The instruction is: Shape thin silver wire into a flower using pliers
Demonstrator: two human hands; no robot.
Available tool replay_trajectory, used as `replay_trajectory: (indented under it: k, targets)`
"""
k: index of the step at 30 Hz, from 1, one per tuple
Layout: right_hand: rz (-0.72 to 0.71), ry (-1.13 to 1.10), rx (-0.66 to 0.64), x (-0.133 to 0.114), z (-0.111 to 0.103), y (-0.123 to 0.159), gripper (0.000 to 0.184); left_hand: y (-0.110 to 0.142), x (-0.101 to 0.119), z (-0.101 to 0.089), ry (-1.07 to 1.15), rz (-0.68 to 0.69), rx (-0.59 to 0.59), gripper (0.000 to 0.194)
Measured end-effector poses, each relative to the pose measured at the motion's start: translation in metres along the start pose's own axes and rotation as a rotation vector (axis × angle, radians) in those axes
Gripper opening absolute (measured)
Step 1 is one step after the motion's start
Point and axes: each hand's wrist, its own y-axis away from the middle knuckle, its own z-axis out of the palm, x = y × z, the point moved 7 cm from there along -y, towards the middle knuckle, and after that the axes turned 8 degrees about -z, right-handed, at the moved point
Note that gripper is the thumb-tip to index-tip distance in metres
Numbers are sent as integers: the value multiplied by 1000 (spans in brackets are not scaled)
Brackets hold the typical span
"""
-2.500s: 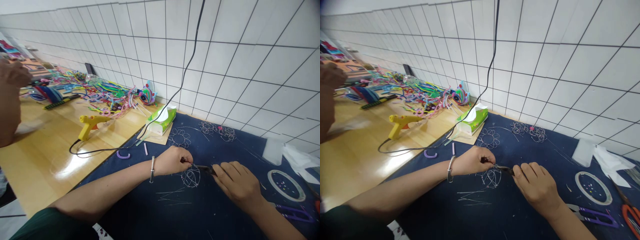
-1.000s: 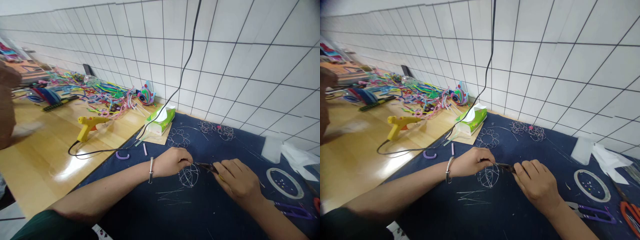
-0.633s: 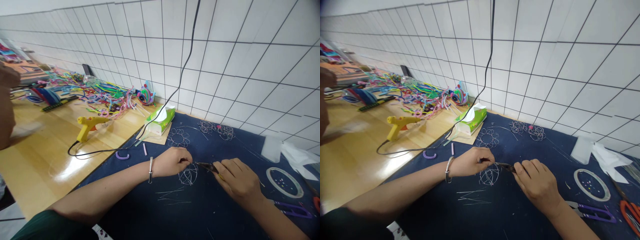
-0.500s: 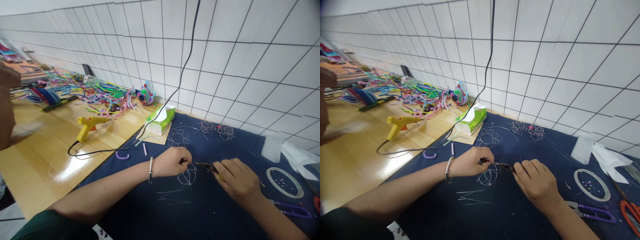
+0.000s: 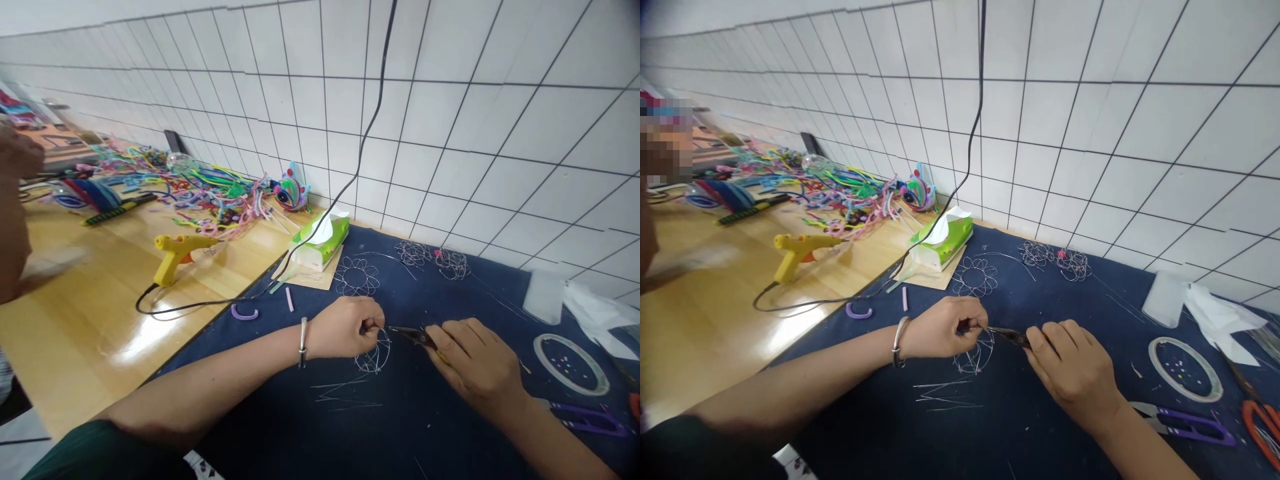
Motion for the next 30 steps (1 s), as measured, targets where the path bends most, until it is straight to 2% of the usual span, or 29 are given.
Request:
replay_trajectory:
  k: [9, 15, 23, 30]
  targets:
    - [5, -1, 6, 2, -1, 1, 23, -1, 1, -1, 19, 30, 15, 17]
    - [9, 1, 10, 2, -1, 1, 22, -3, 1, -2, 40, 10, -20, 15]
    - [2, 6, 18, 1, -4, 1, 22, -2, 0, 0, -26, -33, -15, 13]
    - [-21, 32, 31, 0, -6, 1, 23, -3, 1, -2, 26, -52, 2, 12]
